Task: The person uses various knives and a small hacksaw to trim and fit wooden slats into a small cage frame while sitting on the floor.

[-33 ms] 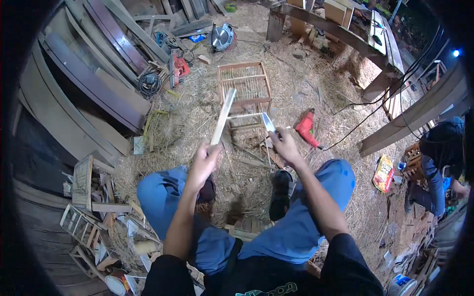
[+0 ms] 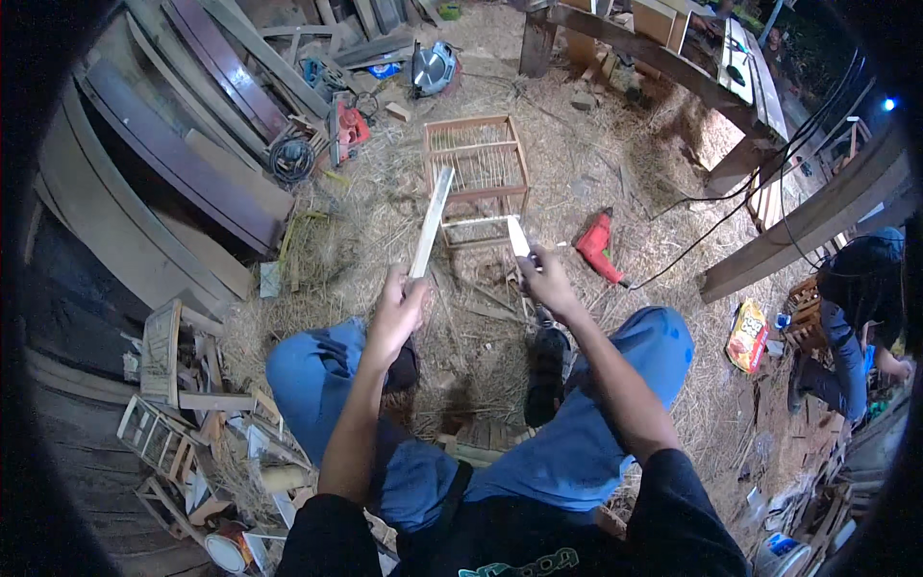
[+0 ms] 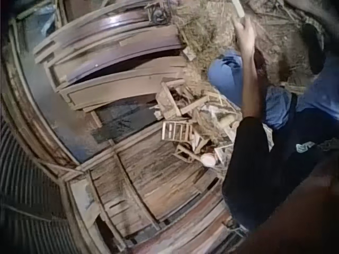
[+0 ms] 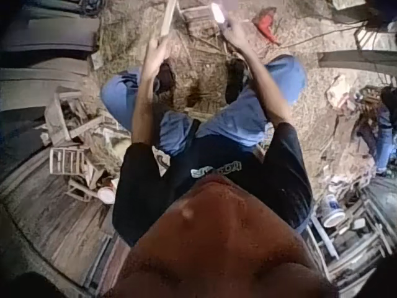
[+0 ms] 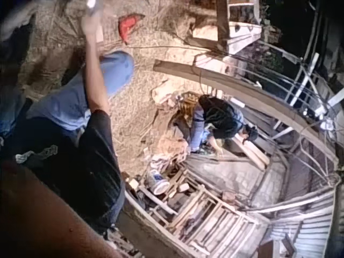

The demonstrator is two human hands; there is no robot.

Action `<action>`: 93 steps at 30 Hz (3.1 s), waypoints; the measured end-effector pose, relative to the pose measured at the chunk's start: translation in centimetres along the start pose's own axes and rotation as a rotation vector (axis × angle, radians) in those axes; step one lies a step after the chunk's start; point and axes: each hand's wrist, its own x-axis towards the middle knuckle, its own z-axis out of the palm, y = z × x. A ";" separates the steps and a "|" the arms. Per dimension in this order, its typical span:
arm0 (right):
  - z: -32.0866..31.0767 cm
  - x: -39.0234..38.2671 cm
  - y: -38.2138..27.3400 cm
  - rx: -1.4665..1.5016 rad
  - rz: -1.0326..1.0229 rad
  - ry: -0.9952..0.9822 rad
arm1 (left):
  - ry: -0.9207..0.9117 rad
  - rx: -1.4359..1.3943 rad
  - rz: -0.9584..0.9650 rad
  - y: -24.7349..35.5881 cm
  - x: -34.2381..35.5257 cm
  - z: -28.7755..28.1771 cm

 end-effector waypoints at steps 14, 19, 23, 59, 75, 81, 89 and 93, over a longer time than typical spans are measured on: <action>3.2 2.0 0.3 -0.446 0.079 0.121 | -0.001 -0.204 0.013 3.4 2.0 1.1; 1.2 2.0 -9.0 -0.395 -0.086 0.180 | 0.180 -0.321 0.021 3.9 3.1 0.6; 0.9 3.7 -10.9 -0.524 -0.589 0.410 | 0.212 -0.321 0.059 4.7 4.0 1.1; 0.7 5.7 -4.4 -1.125 -0.825 -0.058 | -0.320 0.238 0.062 0.9 6.3 -0.9; 3.9 -1.9 13.4 0.027 0.292 0.116 | 0.115 0.833 0.371 -3.7 6.4 1.5; 5.1 -3.3 11.0 0.320 0.663 -0.020 | 0.175 0.801 0.387 -2.6 5.5 0.1; 6.3 -5.0 6.0 -0.337 0.033 -0.311 | 0.056 0.562 0.245 -0.7 4.5 0.2; 6.0 -3.5 -1.1 -0.345 -0.304 -0.322 | 0.079 0.420 0.202 3.1 2.5 -1.2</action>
